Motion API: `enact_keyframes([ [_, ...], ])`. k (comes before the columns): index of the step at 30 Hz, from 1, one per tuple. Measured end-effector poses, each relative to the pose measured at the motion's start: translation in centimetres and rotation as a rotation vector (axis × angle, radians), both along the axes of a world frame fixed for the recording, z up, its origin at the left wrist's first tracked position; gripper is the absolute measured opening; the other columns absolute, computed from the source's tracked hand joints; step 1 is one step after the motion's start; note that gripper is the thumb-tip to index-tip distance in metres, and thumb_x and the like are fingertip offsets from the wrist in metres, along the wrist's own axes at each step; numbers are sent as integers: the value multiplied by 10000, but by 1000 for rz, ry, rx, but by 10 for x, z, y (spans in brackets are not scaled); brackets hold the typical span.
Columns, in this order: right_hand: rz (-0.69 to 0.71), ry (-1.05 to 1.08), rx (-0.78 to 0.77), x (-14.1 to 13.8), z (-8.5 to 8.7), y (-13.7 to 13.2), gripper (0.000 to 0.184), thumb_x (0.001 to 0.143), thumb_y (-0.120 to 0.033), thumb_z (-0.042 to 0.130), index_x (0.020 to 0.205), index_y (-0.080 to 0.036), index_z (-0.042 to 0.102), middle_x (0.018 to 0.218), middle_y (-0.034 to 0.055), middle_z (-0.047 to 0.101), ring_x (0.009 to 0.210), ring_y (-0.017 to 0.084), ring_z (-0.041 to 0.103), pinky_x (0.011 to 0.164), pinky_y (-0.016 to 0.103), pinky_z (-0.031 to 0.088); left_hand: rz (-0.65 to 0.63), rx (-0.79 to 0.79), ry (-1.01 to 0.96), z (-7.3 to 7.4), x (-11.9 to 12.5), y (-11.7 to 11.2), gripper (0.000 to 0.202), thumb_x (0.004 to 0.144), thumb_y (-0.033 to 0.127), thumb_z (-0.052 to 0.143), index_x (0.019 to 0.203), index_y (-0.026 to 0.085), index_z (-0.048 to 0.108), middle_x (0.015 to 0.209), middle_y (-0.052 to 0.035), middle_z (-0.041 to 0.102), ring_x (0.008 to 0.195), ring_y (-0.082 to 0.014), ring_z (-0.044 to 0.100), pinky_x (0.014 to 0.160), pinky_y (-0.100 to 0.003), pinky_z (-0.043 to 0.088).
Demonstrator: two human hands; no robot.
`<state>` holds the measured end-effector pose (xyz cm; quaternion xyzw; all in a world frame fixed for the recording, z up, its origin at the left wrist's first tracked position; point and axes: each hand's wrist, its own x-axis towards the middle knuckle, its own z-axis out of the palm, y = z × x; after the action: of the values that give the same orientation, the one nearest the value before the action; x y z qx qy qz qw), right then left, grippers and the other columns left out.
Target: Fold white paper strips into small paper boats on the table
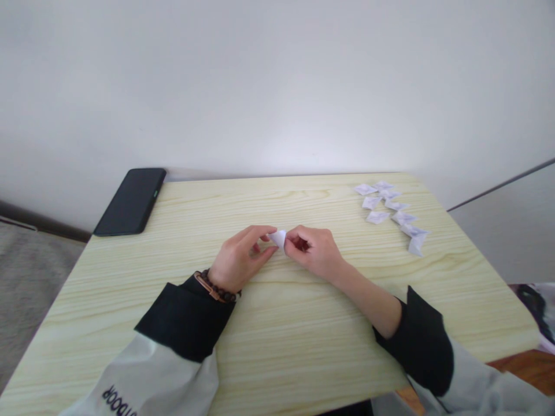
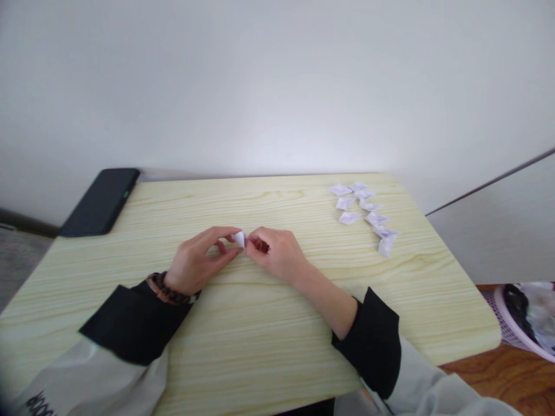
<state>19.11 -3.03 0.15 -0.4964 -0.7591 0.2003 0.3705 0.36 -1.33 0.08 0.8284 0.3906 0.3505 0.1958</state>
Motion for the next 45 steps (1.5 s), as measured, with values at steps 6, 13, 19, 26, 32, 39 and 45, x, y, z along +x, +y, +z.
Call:
enact_keyframes([
  [6, -3, 46, -96, 0, 1, -1, 139, 795, -240, 537, 675, -177, 570, 554, -35, 574, 468, 66, 470, 488, 181, 350, -7, 174, 129, -6, -2, 2, 225, 882, 264, 511, 1071, 190, 608, 810, -25, 687, 690, -122, 629, 647, -215, 498],
  [13, 64, -70, -139, -3, 4, -2, 242, 837, -346, 529, 665, -177, 556, 566, -26, 570, 502, 76, 481, 513, 196, 325, -103, 314, 169, -4, -4, 3, 183, 895, 224, 492, 988, 164, 637, 791, -46, 711, 688, -144, 657, 627, -225, 500],
  [19, 44, -57, -196, -4, 5, 1, 299, 825, -316, 533, 569, -170, 483, 498, -44, 466, 469, 65, 402, 482, 201, 278, -141, 422, 197, 1, -1, 4, 160, 898, 201, 488, 943, 140, 629, 759, -48, 709, 665, -149, 653, 615, -240, 508],
  [26, 22, 158, -221, -5, 4, 0, 200, 788, -315, 602, 668, -173, 528, 537, -54, 478, 483, 58, 412, 473, 180, 316, -115, 535, 216, 2, -2, 5, 155, 898, 172, 478, 895, 134, 628, 694, -28, 698, 607, -137, 638, 564, -233, 487],
  [32, 94, 286, -222, -3, 3, 0, 137, 807, -307, 594, 782, -187, 532, 587, -51, 509, 474, 58, 454, 453, 170, 354, -97, 358, 169, -2, -3, 5, 186, 896, 208, 473, 900, 143, 648, 709, -31, 703, 586, -113, 613, 560, -207, 469],
  [39, 12, 210, -23, -1, -4, -1, 71, 819, -256, 581, 837, -203, 538, 578, -54, 574, 471, 61, 504, 475, 164, 380, -132, -205, -42, 11, 0, -4, 440, 767, 292, 607, 1177, 151, 535, 843, -31, 715, 508, -74, 512, 522, -186, 455],
  [45, 17, 146, 57, -4, -5, -3, 50, 807, -225, 593, 789, -202, 552, 639, -38, 640, 482, 61, 549, 475, 156, 399, -9, -294, -30, 15, 6, -5, 328, 789, 301, 555, 1074, 150, 615, 718, -3, 677, 442, -63, 410, 472, -193, 385],
])
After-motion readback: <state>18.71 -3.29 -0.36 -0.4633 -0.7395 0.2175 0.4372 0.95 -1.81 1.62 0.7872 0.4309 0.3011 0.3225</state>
